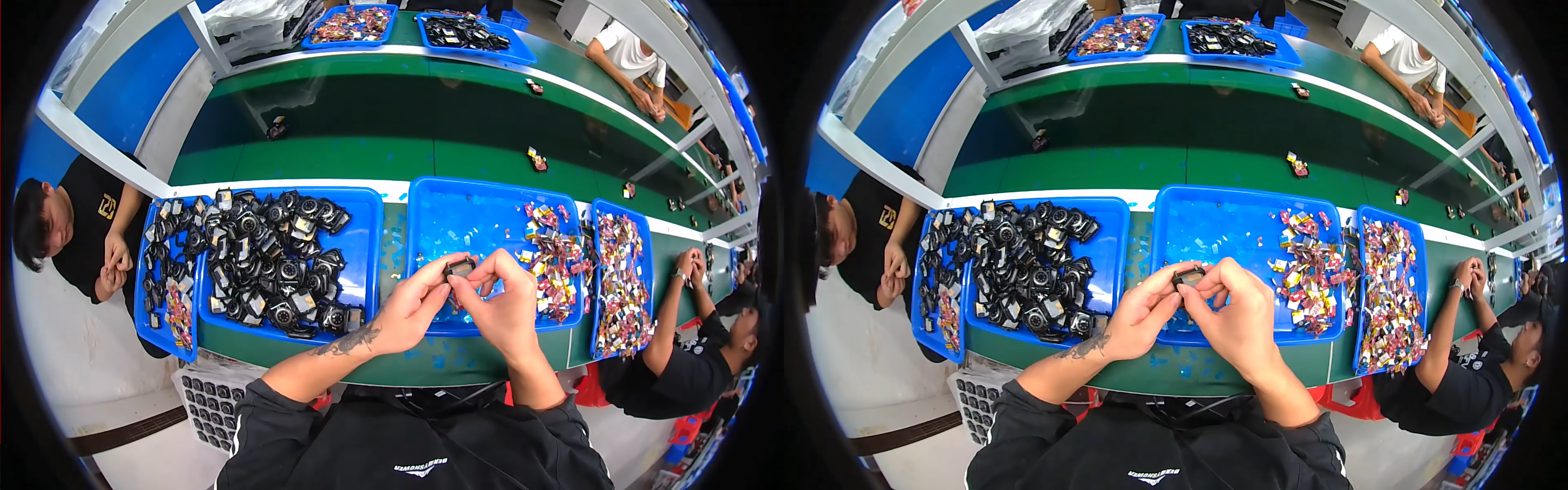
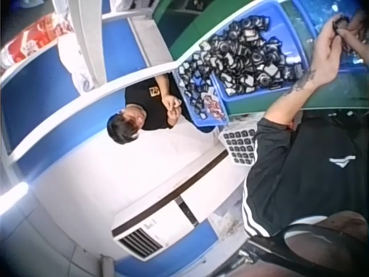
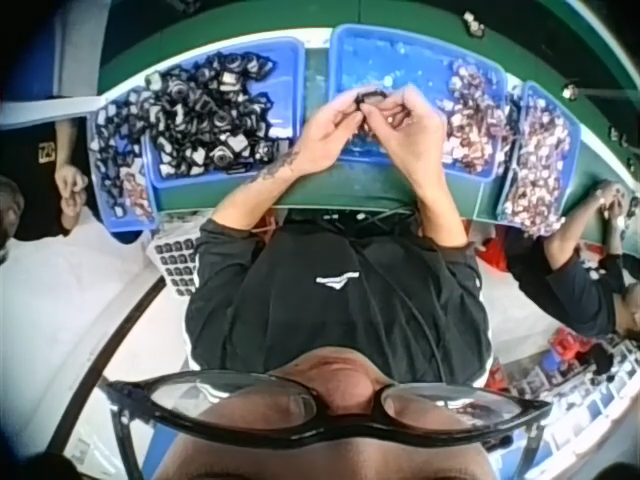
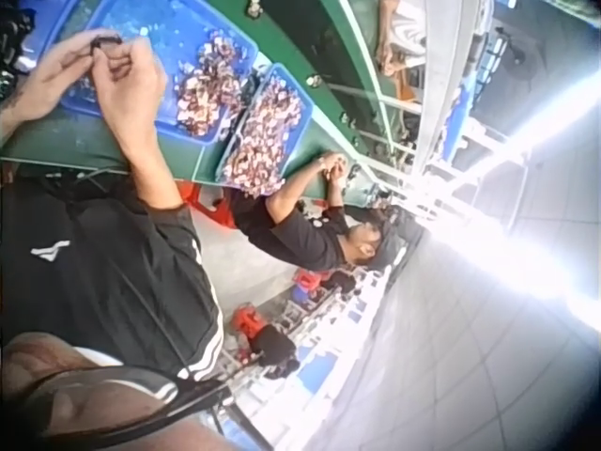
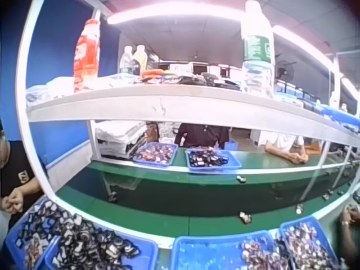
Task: The recorder is assembling small electronic components, which appear to be watch faces or small sensors, at a factory workstation.
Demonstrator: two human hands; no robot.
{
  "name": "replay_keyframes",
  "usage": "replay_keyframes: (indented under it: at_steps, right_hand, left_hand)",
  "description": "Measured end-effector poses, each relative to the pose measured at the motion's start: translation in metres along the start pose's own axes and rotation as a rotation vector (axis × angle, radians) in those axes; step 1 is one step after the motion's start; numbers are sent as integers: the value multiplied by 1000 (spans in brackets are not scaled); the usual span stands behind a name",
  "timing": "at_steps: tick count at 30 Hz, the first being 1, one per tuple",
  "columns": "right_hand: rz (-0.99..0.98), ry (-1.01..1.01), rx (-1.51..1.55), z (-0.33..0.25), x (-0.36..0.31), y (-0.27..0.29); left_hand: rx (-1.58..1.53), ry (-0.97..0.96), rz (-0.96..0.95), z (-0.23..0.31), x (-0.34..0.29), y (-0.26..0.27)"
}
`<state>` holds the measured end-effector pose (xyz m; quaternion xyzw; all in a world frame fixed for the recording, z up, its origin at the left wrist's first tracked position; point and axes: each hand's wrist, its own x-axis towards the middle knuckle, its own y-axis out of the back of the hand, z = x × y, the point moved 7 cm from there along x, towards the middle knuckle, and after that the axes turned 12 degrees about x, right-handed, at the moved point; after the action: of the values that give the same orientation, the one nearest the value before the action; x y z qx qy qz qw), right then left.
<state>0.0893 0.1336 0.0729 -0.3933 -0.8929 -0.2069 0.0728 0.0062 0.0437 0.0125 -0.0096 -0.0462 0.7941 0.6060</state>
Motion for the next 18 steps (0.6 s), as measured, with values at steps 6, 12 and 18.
replay_keyframes:
  at_steps: [6,12,18]
  right_hand:
    - [11,57,-281,-4,-2,2]
    - [48,-176,336,27,-3,6]
    - [-78,-323,497,31,-20,-4]
  left_hand:
    - [-97,50,-34,-11,2,1]
    - [-125,-79,127,6,5,10]
    - [-122,-147,182,10,5,21]
